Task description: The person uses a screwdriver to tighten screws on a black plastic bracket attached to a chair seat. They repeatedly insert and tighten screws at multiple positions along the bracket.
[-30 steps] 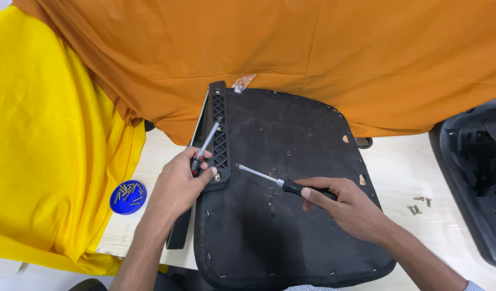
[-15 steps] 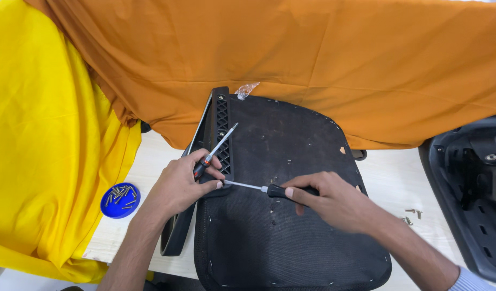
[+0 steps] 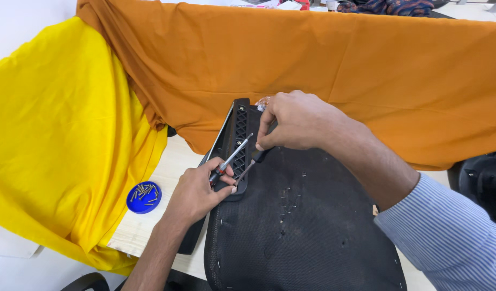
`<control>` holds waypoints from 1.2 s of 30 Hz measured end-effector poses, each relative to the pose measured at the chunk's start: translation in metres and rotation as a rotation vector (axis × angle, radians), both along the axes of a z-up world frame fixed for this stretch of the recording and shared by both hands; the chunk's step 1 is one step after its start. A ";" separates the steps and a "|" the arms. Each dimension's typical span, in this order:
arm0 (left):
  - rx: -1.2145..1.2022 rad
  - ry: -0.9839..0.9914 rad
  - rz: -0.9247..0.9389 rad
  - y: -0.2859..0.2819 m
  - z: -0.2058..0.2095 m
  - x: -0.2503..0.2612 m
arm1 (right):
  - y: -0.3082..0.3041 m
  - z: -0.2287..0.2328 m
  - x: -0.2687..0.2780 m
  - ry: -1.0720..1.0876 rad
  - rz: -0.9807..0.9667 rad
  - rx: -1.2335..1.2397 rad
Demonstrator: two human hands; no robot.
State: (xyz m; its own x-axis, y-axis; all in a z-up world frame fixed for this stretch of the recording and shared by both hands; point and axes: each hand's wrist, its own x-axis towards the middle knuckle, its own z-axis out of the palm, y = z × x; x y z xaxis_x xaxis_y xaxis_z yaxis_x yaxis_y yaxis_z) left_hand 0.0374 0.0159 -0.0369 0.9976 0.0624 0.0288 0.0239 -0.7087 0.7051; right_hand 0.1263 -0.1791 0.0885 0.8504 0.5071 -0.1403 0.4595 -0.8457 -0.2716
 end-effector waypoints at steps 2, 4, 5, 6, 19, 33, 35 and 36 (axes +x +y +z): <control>0.017 -0.021 0.032 -0.002 -0.003 -0.001 | 0.007 0.001 -0.003 -0.048 0.033 0.021; 0.078 0.033 0.116 -0.006 -0.009 -0.005 | 0.007 -0.002 -0.006 -0.057 0.039 0.014; 0.104 -0.037 0.133 -0.008 -0.012 -0.007 | 0.007 -0.003 -0.007 -0.069 0.039 0.008; 0.130 -0.107 0.149 -0.012 -0.015 -0.012 | 0.007 -0.006 -0.009 -0.067 0.043 0.026; 0.346 -0.234 0.283 -0.028 -0.037 -0.020 | -0.007 -0.011 -0.011 -0.068 0.072 -0.006; 0.125 0.079 0.170 -0.012 -0.005 -0.003 | 0.015 0.004 -0.028 -0.146 0.145 -0.097; 0.087 0.099 0.066 -0.002 0.001 0.005 | 0.016 0.004 -0.029 -0.155 0.160 -0.110; 0.118 0.105 0.017 0.003 0.002 0.010 | 0.017 0.005 -0.028 -0.175 0.183 -0.084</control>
